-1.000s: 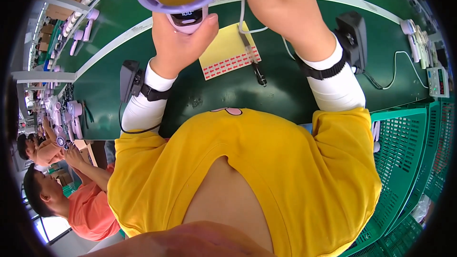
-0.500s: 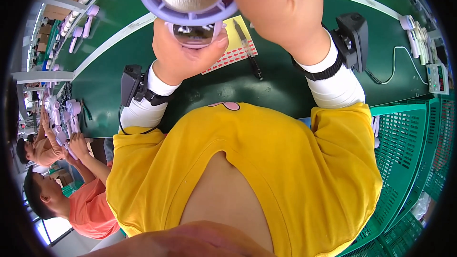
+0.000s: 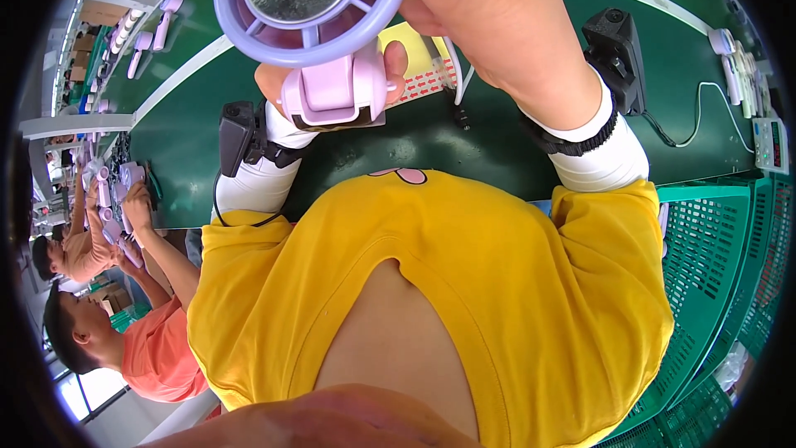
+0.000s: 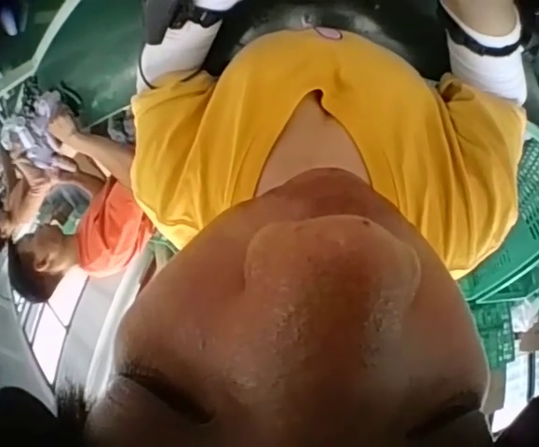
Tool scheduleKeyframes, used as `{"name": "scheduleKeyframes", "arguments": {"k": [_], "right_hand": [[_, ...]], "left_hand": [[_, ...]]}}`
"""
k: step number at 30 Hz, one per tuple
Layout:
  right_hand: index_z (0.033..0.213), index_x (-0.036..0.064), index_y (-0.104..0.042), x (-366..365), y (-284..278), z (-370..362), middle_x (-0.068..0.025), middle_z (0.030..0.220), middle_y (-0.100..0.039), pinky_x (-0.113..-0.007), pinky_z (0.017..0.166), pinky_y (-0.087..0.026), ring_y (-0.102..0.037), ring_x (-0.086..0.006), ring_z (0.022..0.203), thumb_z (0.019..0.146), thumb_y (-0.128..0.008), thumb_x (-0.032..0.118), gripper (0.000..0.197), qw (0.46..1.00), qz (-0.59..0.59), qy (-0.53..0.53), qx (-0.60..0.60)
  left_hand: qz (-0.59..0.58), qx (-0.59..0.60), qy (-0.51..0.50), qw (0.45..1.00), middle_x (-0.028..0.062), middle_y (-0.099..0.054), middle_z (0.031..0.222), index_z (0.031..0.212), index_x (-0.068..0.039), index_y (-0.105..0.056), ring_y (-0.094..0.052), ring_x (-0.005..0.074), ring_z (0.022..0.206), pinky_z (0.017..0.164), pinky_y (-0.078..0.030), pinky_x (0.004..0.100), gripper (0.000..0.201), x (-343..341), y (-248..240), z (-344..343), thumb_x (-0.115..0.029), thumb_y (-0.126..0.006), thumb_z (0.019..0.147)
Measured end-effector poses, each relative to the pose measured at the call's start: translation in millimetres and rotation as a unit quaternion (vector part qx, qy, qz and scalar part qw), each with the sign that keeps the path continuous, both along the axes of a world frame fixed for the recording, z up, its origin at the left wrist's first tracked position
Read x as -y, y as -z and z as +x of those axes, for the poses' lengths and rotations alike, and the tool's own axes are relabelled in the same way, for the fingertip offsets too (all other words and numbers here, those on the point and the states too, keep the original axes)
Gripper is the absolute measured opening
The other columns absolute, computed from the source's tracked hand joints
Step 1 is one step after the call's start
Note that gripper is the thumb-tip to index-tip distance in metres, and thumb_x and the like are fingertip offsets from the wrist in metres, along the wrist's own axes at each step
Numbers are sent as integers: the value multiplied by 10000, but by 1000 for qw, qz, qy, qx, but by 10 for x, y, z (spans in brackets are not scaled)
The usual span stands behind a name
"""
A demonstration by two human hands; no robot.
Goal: The person picks up handheld fans from the conveyor belt, presses their buttons to cycle through digital display readings, and plugs a charging cable into their ports before placing them back.
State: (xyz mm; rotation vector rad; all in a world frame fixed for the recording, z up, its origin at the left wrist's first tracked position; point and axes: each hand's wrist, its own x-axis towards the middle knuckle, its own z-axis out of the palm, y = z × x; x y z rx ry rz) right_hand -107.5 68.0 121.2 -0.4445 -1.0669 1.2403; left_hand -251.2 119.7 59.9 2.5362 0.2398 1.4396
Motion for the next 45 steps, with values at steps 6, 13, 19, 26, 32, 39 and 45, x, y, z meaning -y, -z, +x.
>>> {"name": "scheduleKeyframes", "arguments": {"k": [6,13,19,26,32,39,45], "right_hand": [[929,8,-567,254,-143,-91,-66,857,-606,-227,690,-429,-553,-124,754,899,-434,268,294,987,-109,108,46],[891,26,-557,64,-68,149,-6,761,-555,-211,619,-398,-498,-82,666,896,-447,254,253,998,54,17,2],[882,32,-532,-31,-57,220,33,715,-484,-167,548,-334,-416,-28,608,893,-454,236,219,888,110,374,243],[929,13,-504,8,-168,219,33,735,-473,-148,547,-312,-393,-12,625,877,-483,247,240,902,22,355,243],[960,-2,-506,-13,-138,187,37,733,-471,-155,561,-315,-386,-16,627,867,-493,253,272,901,40,363,236],[975,-9,-518,50,-127,270,28,772,-489,-156,603,-330,-405,-28,670,864,-491,286,316,898,100,334,269],[967,-13,-528,-353,106,284,-5,843,-507,-177,662,-355,-433,-53,744,866,-486,300,332,927,366,77,11]], "left_hand": [[8,33,-11,999,97,-594,864,806,-44,-640,-600,277,683,602,-492,299,328,-17,15,33,-190,-767,541],[-77,90,29,993,139,-579,811,938,8,-506,-601,300,687,599,-484,307,501,121,10,191,-254,-766,599],[-249,-31,7,968,162,-571,774,967,47,-386,-606,286,671,580,-474,308,535,202,-88,146,-240,-724,667],[-459,-27,163,873,115,-552,745,947,52,-395,-579,173,628,542,-459,296,438,219,-146,164,-231,-654,737],[-521,25,169,836,84,-537,758,971,48,-386,-553,120,618,525,-446,271,400,270,26,125,-207,-616,766],[-462,26,253,850,80,-533,799,1018,18,-367,-541,106,632,528,-444,252,315,329,-71,147,-117,-534,788],[-586,28,310,748,79,-534,823,1103,-6,-321,-540,124,633,550,-450,257,357,333,-209,85,-48,-465,780]]}}
